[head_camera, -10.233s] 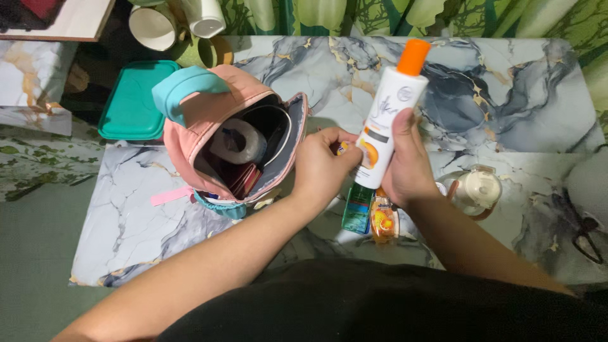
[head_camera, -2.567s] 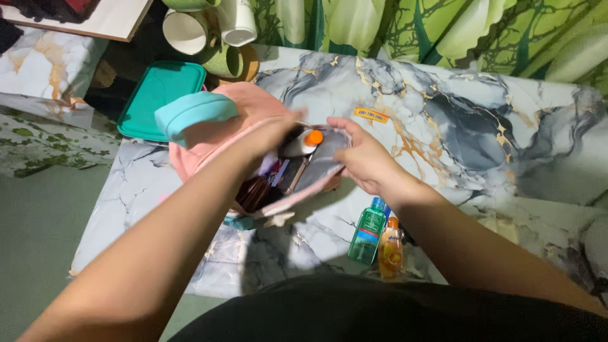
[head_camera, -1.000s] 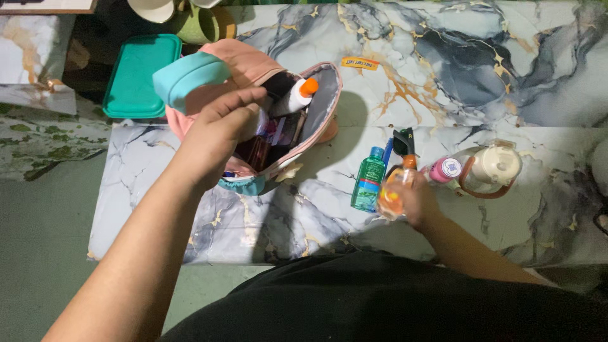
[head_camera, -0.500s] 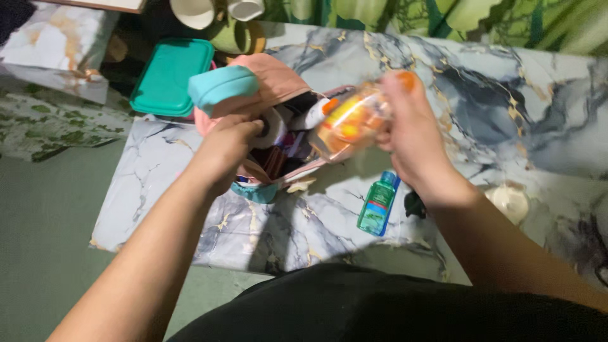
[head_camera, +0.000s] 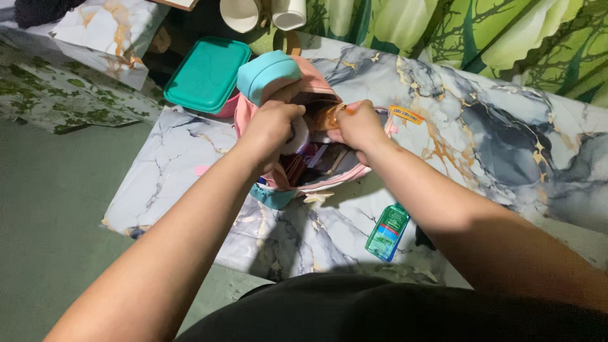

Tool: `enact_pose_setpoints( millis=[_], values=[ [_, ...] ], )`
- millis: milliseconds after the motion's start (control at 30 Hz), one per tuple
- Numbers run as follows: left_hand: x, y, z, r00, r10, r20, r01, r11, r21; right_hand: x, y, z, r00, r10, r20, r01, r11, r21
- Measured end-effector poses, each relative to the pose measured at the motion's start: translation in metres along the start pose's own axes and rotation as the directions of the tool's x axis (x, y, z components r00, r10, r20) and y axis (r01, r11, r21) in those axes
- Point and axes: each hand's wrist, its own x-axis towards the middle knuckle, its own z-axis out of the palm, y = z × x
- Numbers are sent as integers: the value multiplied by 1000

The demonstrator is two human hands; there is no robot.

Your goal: The person packs a pink and teal backpack with daily essentials. They place a phone charger, a red wallet, a roll of tape, a bottle of lotion, a small bottle, a comb, and a key into the bag.

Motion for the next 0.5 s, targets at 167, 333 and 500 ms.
enact_pose_setpoints(
  millis=[167,333,500],
  values=[
    [3,8,9,997,-55,62,65,983,-173,45,29,19,998,-3,-59,-2,996,-93],
    [0,14,12,998,-65,20,67,988,-139,76,45,12,994,84,66,-90,990,108],
    [-2,17,15,992,-127,-19,125,990,-68,65,39,-7,967,158,198,-213,930,300]
  ],
)
